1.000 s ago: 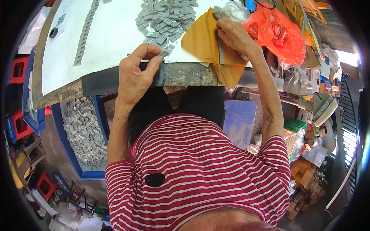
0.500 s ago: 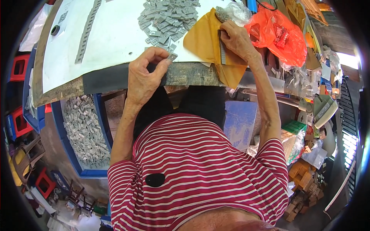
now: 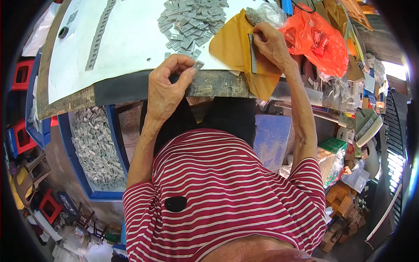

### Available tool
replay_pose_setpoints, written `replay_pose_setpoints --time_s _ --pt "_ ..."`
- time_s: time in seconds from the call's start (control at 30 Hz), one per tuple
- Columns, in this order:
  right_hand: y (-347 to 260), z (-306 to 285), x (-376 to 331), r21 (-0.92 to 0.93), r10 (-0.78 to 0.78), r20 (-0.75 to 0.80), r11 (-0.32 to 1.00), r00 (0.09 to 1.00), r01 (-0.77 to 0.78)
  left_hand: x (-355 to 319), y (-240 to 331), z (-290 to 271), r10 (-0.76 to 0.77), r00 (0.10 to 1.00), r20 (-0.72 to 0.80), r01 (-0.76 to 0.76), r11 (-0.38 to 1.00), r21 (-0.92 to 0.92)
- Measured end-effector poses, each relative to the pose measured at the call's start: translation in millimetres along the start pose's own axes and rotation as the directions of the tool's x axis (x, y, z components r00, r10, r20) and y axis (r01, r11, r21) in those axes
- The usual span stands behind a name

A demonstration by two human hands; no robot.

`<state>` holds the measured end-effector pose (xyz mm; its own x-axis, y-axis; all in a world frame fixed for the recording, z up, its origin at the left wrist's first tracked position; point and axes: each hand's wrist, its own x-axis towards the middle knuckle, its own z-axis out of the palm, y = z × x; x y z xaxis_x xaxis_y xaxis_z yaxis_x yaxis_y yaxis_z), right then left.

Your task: The recorder is assembling small hardware components by hand at a workbench.

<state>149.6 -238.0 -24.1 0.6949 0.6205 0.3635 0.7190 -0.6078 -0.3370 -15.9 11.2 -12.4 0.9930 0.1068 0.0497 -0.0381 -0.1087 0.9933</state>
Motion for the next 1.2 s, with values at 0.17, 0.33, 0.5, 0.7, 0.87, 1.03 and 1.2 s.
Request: replay_pose_setpoints --time_s 0.17,0.33,0.5,0.7,0.87,1.03,1.2 --pt "-25.4 -7.4 -1.4 0.556 0.410 0.180 0.708 0.894 -0.436 2.6 2.8 2.0 -0.042 0.999 -0.018 0.037 0.977 -0.211" --pt "-69.3 -15.7 -2.1 0.815 0.395 0.449 0.186 0.801 -0.549 4.0 4.1 4.4 -0.081 0.996 -0.020 0.071 0.949 -0.308" --pt "-102.2 -8.5 -5.2 0.798 0.268 0.596 -0.090 0.757 -0.597 4.0 -1.4 9.3 -0.074 0.997 0.003 0.071 0.942 -0.329" --pt "-120.5 2.0 -8.2 0.812 0.267 0.582 -0.147 0.768 -0.564 0.8 -2.5 8.4 -0.070 0.998 0.007 0.069 0.954 -0.293" --pt "-127.5 10.6 -7.6 0.820 0.295 0.566 -0.101 0.770 -0.564 1.7 -3.6 7.1 -0.056 0.998 -0.006 0.052 0.962 -0.269" --pt "-130.9 14.0 -7.8 0.844 0.330 0.507 -0.001 0.797 -0.536 1.6 -4.4 5.7 -0.064 0.998 0.003 0.063 0.970 -0.236" --pt "-129.1 16.6 -9.2 0.841 0.351 0.496 0.034 0.794 -0.540 0.4 -4.5 9.4 -0.055 0.998 -0.012 0.051 0.977 -0.207"
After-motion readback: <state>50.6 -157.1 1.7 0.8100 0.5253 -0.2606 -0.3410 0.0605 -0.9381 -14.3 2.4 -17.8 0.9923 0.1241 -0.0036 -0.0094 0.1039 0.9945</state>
